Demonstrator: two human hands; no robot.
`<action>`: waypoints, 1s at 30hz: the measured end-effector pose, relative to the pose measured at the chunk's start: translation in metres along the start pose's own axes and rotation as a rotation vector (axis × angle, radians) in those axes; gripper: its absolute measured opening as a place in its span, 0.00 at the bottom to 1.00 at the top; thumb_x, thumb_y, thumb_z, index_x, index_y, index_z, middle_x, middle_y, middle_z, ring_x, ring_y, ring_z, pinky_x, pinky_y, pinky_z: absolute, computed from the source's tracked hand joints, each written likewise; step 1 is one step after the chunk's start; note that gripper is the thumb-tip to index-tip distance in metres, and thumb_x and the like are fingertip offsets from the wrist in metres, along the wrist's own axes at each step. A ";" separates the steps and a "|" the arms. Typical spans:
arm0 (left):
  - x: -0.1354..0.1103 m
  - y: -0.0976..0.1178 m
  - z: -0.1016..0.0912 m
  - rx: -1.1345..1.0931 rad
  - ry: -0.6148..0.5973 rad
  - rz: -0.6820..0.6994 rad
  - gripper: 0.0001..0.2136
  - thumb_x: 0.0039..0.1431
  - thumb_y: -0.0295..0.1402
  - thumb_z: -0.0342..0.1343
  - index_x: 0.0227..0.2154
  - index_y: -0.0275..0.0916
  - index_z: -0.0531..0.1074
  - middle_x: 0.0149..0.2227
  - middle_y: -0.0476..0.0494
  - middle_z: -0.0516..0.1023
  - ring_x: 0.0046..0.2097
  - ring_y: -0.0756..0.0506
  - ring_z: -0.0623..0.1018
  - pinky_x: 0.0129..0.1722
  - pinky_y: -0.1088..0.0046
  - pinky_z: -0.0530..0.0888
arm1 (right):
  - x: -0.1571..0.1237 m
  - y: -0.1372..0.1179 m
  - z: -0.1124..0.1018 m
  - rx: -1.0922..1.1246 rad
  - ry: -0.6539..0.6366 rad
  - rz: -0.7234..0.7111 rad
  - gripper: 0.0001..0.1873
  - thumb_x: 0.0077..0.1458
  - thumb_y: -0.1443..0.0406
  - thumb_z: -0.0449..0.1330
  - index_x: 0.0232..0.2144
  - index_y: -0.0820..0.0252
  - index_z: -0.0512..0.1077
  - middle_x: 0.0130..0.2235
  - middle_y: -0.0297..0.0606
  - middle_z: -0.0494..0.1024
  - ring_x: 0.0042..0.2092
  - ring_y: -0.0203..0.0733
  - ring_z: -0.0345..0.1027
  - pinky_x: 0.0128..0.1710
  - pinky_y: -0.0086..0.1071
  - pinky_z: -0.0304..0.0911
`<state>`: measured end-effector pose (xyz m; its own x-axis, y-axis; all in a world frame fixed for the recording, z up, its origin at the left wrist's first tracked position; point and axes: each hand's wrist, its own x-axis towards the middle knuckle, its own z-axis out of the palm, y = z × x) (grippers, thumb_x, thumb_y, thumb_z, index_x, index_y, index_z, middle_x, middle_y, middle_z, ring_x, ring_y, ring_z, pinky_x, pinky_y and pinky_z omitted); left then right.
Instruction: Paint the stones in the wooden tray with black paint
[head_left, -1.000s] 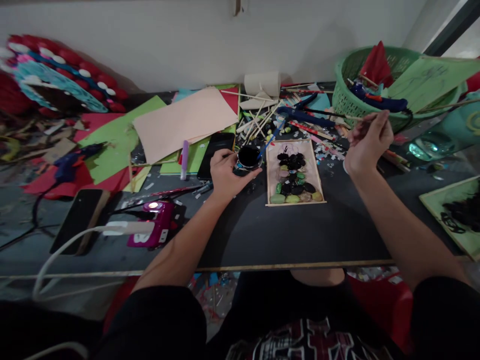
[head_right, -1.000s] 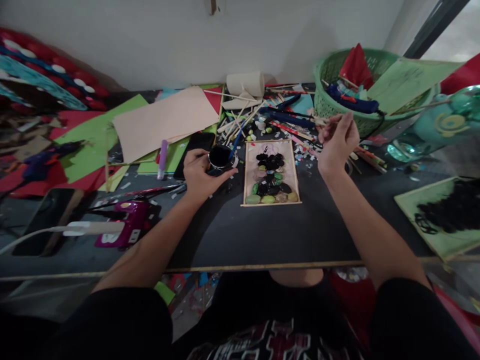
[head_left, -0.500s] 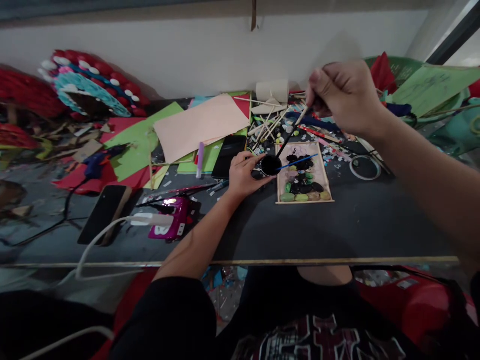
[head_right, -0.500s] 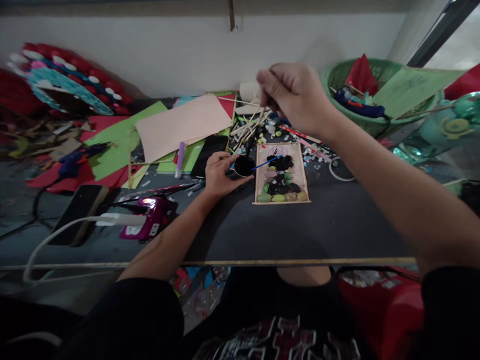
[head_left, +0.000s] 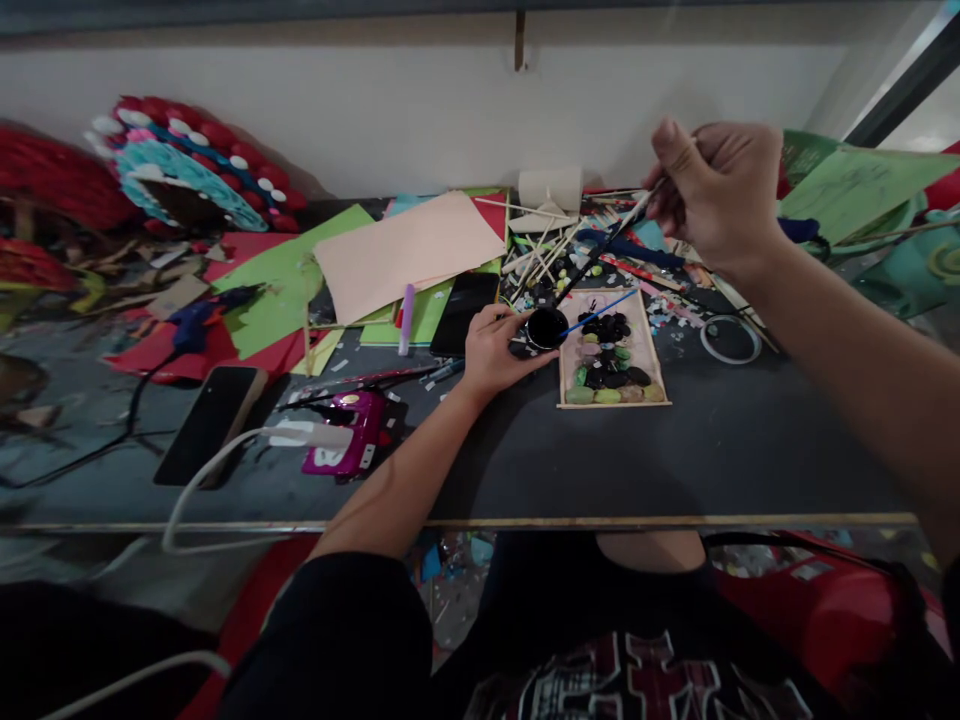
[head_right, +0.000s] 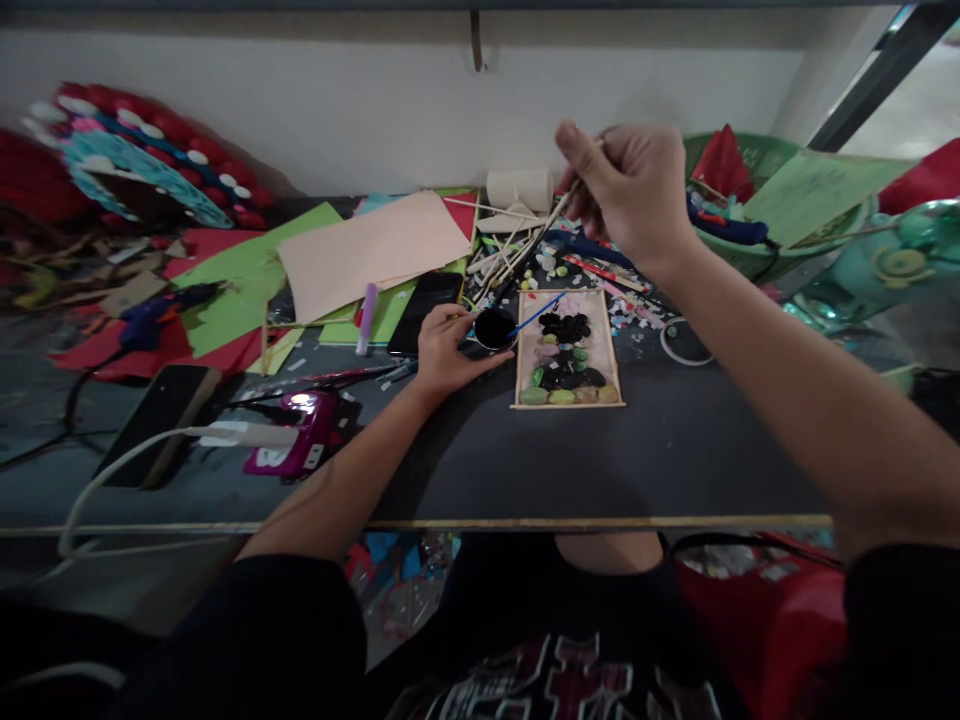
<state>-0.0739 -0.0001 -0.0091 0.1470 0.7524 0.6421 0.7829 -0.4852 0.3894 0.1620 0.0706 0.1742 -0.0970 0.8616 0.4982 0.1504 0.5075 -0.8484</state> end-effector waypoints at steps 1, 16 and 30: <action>0.000 0.000 0.000 -0.003 -0.005 -0.008 0.28 0.47 0.57 0.67 0.44 0.40 0.78 0.38 0.40 0.78 0.47 0.37 0.75 0.50 0.57 0.71 | 0.000 0.006 -0.003 0.034 0.058 0.027 0.26 0.51 0.48 0.66 0.16 0.63 0.71 0.12 0.27 0.69 0.10 0.27 0.57 0.08 0.25 0.42; 0.000 0.001 -0.006 -0.029 0.071 -0.049 0.27 0.48 0.61 0.64 0.35 0.40 0.75 0.32 0.42 0.76 0.44 0.38 0.76 0.47 0.57 0.73 | -0.057 0.123 -0.055 0.131 0.600 0.147 0.35 0.36 0.30 0.62 0.26 0.52 0.67 0.22 0.31 0.74 0.18 0.30 0.55 0.16 0.32 0.50; -0.003 -0.003 -0.004 -0.042 0.140 -0.064 0.24 0.48 0.58 0.66 0.26 0.42 0.67 0.30 0.46 0.69 0.43 0.39 0.75 0.43 0.60 0.74 | -0.102 0.164 -0.045 -0.222 0.336 0.072 0.28 0.60 0.37 0.50 0.33 0.53 0.63 0.26 0.29 0.70 0.26 0.33 0.67 0.30 0.32 0.64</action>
<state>-0.0796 -0.0023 -0.0093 0.0096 0.7141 0.7000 0.7613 -0.4591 0.4579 0.2414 0.0661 -0.0082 0.2426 0.8308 0.5010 0.3573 0.4036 -0.8423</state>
